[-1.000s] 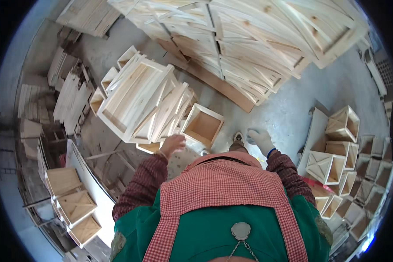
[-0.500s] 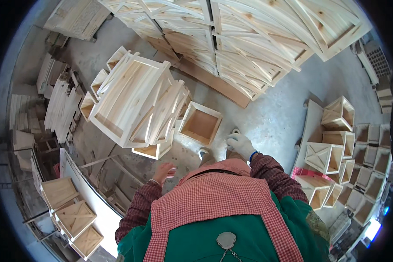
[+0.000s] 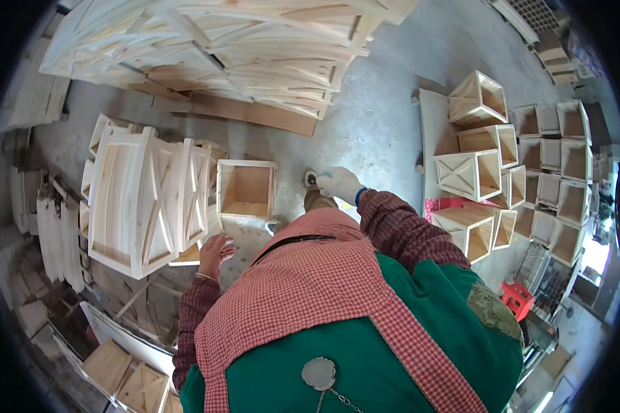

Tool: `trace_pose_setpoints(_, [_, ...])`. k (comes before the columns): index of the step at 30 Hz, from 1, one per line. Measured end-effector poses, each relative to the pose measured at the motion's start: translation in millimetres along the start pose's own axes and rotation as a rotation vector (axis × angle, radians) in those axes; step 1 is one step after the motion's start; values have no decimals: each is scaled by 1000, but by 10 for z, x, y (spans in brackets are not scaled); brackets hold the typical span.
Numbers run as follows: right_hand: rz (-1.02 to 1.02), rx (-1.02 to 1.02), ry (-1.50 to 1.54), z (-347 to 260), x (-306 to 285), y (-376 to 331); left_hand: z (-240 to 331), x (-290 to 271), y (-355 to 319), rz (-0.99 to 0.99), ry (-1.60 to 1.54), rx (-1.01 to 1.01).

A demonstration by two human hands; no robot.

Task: The person sands a wooden box using sandpaper on a workbench and then stacks wooden boxes onto a large stack of wooden boxes.

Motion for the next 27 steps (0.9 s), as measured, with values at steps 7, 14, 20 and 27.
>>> trace_pose_setpoints(7, [56,38,208,378,-249,383,22,304,67,-13,-31,15])
trace_pose_setpoints(14, [-125,86,237,230,-172,484,-344,355,28,61,-170,-19])
trace_pose_setpoints(20, [-236,10,-87,-19,516,722,-1377,326,-14,57,-219,-76])
trace_pose_setpoints(27, [-146,-151,-422,-125,1860,1135,-2208,-95,-76,128,476,65])
Point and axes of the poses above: each hand's wrist, its own y-axis towards the middle knuckle, its own x-axis out of the palm, z = x × y, the point moved 8 cm from there along y, towards the middle knuckle, and after that the axes turned 4 degrees about -y, right-handed, at the moved point
